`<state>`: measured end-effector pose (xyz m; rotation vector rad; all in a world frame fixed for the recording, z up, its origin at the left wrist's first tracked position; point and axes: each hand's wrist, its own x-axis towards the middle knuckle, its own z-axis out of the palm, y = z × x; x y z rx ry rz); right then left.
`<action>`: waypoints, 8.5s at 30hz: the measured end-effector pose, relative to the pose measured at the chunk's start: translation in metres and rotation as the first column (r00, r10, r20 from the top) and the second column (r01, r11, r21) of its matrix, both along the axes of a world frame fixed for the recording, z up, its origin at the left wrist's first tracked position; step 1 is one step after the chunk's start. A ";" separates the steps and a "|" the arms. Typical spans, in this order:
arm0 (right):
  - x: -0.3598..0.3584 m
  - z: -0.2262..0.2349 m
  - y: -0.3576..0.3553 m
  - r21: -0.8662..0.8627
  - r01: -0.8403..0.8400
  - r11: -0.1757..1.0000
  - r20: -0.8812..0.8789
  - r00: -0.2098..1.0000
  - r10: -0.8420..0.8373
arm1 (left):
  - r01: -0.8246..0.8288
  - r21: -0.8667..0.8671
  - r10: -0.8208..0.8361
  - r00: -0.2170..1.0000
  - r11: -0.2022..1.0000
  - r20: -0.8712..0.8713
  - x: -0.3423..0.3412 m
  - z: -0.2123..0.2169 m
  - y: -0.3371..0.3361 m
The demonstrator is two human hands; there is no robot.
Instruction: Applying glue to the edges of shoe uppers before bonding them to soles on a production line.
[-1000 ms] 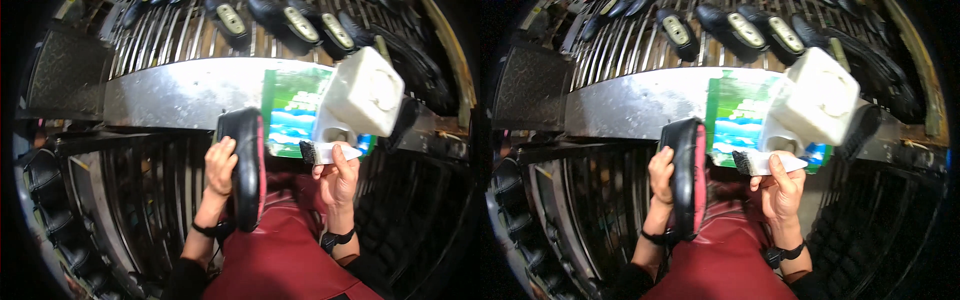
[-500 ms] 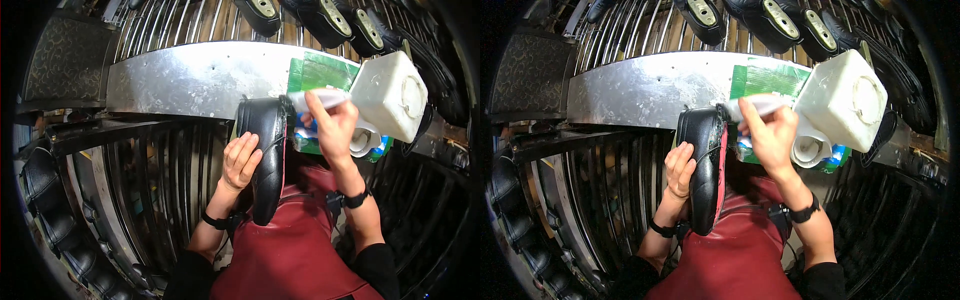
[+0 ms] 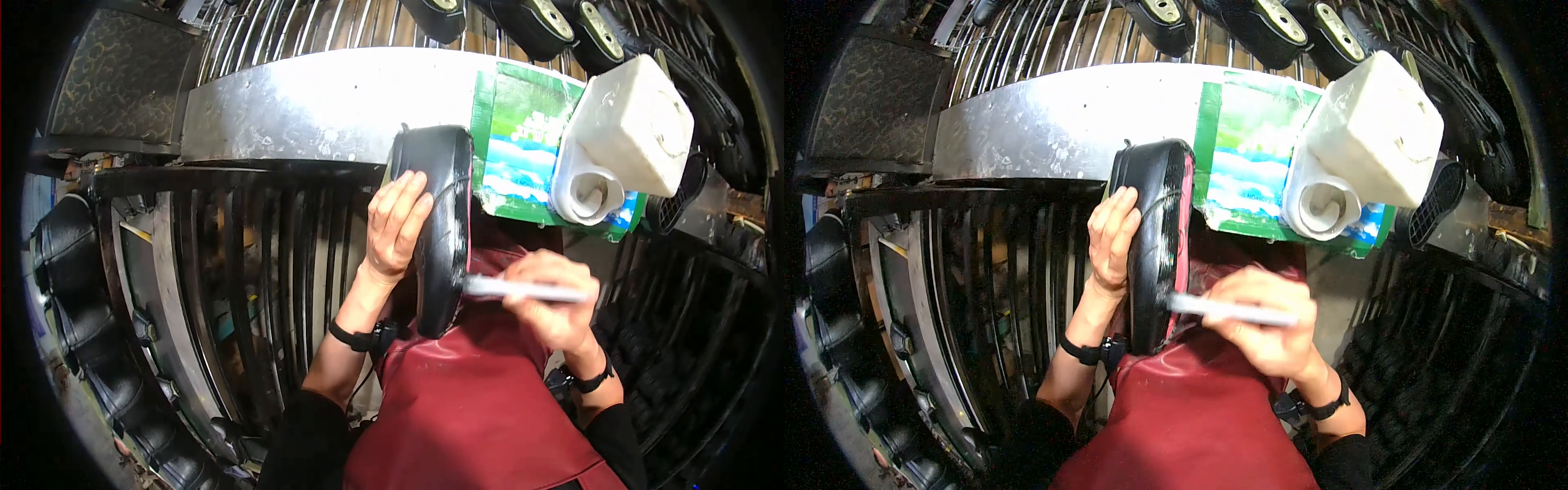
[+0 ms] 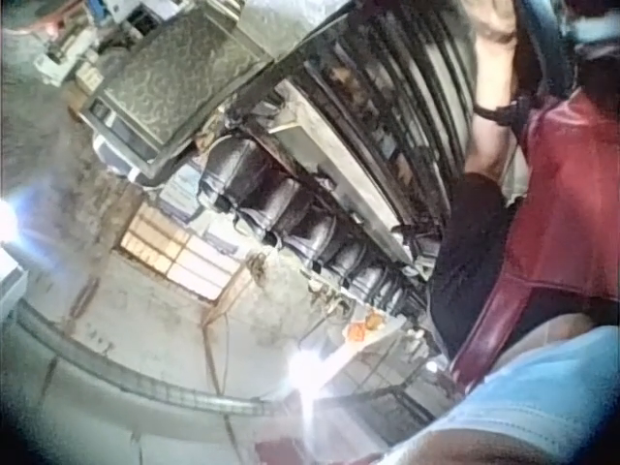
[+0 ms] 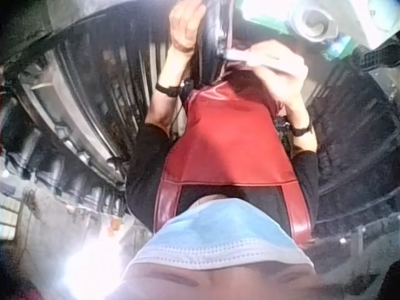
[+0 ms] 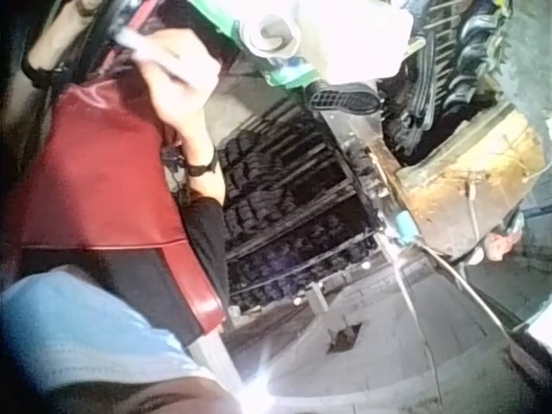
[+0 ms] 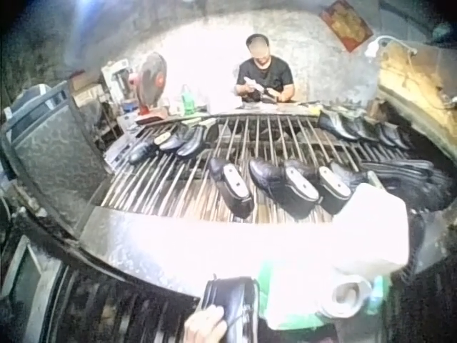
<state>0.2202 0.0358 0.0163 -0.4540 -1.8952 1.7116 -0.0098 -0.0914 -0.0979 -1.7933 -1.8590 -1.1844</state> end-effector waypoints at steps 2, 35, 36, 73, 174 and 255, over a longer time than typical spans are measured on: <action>0.011 0.009 -0.013 0.134 -0.139 0.981 -0.072 0.986 0.149 | 0.007 0.013 -0.007 1.000 1.000 -0.014 0.000 0.003 0.005; -0.040 0.088 0.064 0.539 0.052 0.841 -0.273 0.955 0.117 | 0.048 -0.247 0.025 0.958 0.968 0.287 -0.034 0.118 0.074; -0.042 0.079 0.074 0.555 0.055 0.830 -0.246 0.964 0.101 | 0.064 -0.285 0.020 0.959 0.956 0.284 -0.041 0.112 0.077; 0.015 0.018 0.039 -0.418 0.337 0.844 0.007 0.930 -0.367 | 0.423 0.062 0.031 -0.210 0.904 0.977 0.012 0.065 -0.031; 0.041 -0.034 0.042 -0.107 0.718 0.688 -0.149 0.673 -0.725 | -0.932 -0.317 0.834 -0.030 0.176 0.551 0.171 0.239 -0.402; 0.002 0.085 0.010 0.254 -0.115 0.960 -0.072 0.988 0.138 | -0.057 -0.252 0.085 0.991 0.966 0.102 0.001 0.081 0.029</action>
